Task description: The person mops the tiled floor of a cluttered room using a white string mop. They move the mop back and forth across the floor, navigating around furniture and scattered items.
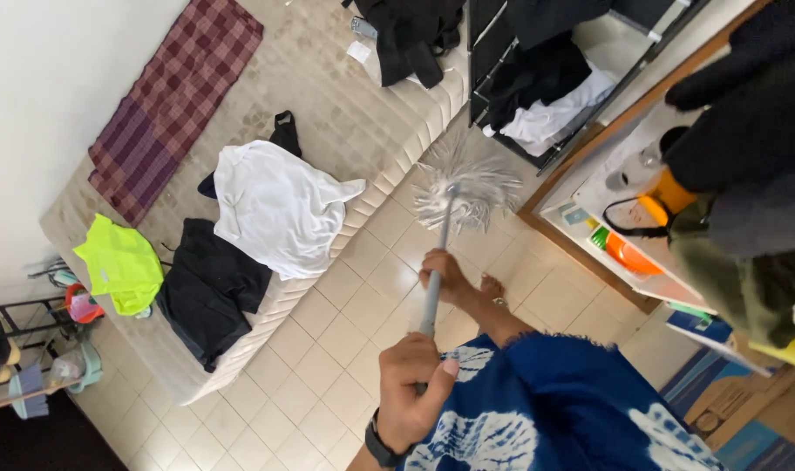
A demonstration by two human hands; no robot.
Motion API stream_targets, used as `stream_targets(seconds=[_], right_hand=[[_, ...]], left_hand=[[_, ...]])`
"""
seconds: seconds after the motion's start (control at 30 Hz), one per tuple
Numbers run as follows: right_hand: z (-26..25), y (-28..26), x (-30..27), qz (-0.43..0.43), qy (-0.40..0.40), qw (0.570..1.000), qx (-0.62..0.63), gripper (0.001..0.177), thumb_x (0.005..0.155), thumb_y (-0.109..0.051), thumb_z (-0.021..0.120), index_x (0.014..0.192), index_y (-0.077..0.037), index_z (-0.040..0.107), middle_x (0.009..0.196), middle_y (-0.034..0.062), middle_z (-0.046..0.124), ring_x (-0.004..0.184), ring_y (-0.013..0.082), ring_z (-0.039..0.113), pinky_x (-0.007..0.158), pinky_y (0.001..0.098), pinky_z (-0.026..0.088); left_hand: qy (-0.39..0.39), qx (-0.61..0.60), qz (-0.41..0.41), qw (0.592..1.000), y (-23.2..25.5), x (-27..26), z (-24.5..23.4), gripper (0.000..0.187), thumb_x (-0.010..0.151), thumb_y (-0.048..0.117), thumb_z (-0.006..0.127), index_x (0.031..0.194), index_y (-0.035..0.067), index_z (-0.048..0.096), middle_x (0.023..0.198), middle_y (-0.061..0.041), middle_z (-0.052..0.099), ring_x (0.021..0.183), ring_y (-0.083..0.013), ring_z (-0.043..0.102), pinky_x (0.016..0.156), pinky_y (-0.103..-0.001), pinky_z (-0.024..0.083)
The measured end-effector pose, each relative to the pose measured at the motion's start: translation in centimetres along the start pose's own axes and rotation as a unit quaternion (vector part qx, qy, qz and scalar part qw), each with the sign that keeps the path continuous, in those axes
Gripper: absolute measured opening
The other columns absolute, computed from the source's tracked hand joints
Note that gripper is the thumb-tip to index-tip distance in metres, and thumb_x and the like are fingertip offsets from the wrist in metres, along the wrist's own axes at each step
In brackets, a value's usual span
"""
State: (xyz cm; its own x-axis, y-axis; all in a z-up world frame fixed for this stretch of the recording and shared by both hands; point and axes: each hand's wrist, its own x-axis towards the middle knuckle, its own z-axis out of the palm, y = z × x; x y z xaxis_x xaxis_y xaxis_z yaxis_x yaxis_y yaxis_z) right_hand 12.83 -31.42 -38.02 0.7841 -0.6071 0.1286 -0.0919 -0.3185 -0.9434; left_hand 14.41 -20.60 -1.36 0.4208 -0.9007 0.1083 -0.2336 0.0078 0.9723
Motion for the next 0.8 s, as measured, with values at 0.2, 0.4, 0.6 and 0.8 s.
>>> stream_targets(seconds=[0.2, 0.4, 0.6, 0.8], right_hand=[[12.0, -4.6, -4.6, 0.001, -0.031, 0.998, 0.059, 0.04, 0.068, 0.003, 0.063, 0.046, -0.016, 0.035, 0.05, -0.0019, 0.042, 0.054, 0.0126, 0.039, 0.051, 0.0315, 0.035], [19.4, -10.9, -9.9, -0.035, -0.014, 0.997, 0.07, 0.043, 0.076, 0.01, 0.061, 0.053, -0.012, 0.032, 0.051, -0.0003, 0.034, 0.051, 0.0114, 0.027, 0.049, 0.032, 0.027], [20.1, -14.4, -14.0, -0.043, 0.114, 0.992, 0.019, 0.042, 0.073, 0.013, 0.055, 0.055, -0.012, 0.026, 0.051, 0.0, 0.034, 0.049, 0.0133, 0.026, 0.049, 0.033, 0.026], [18.8, -12.8, -21.0, 0.078, 0.211, 0.973, -0.055, 0.038, 0.075, -0.001, 0.06, 0.05, -0.013, 0.034, 0.049, -0.001, 0.046, 0.045, 0.0111, 0.042, 0.046, 0.0306, 0.037]], left_hand=[[-0.026, 0.03, 0.045, 0.998, 1.4, -6.6, -6.2, 0.049, 0.097, 0.015, 0.063, 0.053, 0.009, 0.042, 0.049, -0.001, 0.032, 0.046, -0.0196, 0.026, 0.064, -0.036, 0.043], [-0.097, -0.02, 0.083, 0.992, 0.3, -13.5, -12.4, 0.054, 0.1, 0.021, 0.062, 0.056, 0.01, 0.032, 0.051, 0.0, 0.028, 0.047, -0.0163, 0.024, 0.054, -0.035, 0.028], [-0.175, -0.059, 0.1, 0.978, -1.7, -18.9, -15.8, 0.061, 0.099, 0.026, 0.069, 0.055, 0.012, 0.029, 0.048, -0.001, 0.023, 0.046, -0.0151, 0.022, 0.052, -0.035, 0.025], [-0.257, -0.193, 0.033, 0.946, -0.8, -20.1, -16.6, 0.055, 0.099, 0.017, 0.067, 0.055, 0.008, 0.035, 0.05, 0.0, 0.028, 0.047, -0.0149, 0.023, 0.056, -0.035, 0.033]])
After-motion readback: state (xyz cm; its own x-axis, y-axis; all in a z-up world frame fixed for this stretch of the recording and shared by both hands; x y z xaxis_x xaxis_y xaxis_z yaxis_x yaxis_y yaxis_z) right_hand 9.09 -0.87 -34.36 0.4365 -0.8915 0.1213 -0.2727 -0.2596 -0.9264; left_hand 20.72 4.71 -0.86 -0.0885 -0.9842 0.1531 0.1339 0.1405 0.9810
